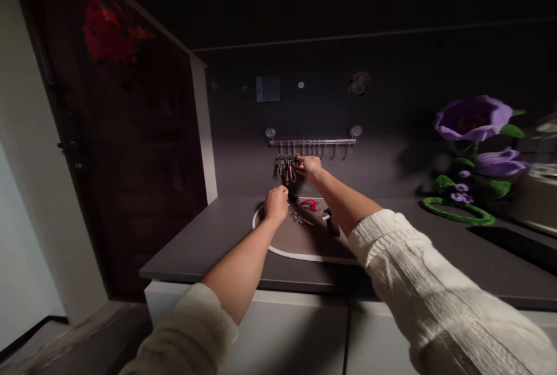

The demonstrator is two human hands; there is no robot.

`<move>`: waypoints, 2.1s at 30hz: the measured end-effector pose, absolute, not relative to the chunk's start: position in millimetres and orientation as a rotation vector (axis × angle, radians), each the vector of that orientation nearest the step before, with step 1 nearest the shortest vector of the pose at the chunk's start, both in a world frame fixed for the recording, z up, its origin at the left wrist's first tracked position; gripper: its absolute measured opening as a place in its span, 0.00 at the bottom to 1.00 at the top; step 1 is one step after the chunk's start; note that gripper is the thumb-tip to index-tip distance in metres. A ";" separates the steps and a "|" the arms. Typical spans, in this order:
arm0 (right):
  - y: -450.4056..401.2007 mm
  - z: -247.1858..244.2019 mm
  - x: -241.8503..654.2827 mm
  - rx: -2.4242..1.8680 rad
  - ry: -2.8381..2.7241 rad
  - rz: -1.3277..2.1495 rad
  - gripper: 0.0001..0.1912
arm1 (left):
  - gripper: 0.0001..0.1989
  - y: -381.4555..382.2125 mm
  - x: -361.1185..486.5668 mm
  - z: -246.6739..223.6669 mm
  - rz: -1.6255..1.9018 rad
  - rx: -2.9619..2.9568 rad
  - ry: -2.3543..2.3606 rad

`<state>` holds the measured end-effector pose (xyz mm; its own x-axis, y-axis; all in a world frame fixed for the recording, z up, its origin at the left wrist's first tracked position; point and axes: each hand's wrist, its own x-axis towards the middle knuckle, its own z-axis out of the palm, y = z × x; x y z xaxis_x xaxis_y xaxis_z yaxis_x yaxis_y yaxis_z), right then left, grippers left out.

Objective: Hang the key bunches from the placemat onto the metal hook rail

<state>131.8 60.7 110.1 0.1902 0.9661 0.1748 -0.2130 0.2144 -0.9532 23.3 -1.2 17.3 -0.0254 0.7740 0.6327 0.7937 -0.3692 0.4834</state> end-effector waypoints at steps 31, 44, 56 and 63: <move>-18.1 33.4 178.4 -1.301 -2.138 0.201 0.08 | 0.18 -7.2 9.4 11.7 -1.073 -2.548 -1.794; -19.0 29.9 175.4 -1.348 -2.375 0.077 0.09 | 0.07 -6.7 11.7 8.6 -1.246 -2.671 -1.992; -22.4 33.3 175.4 -1.372 -2.404 0.074 0.10 | 0.06 -8.9 15.2 9.9 -1.597 -2.810 -2.005; -21.4 34.4 176.5 -1.348 -2.359 0.116 0.09 | 0.05 -11.6 16.0 12.4 -1.716 -2.775 -1.942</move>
<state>176.5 -21.4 34.4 -0.4425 0.8397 0.3148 0.8049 0.5267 -0.2734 16.0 -11.6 12.4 0.1651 0.9455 0.2806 0.3946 -0.3241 0.8598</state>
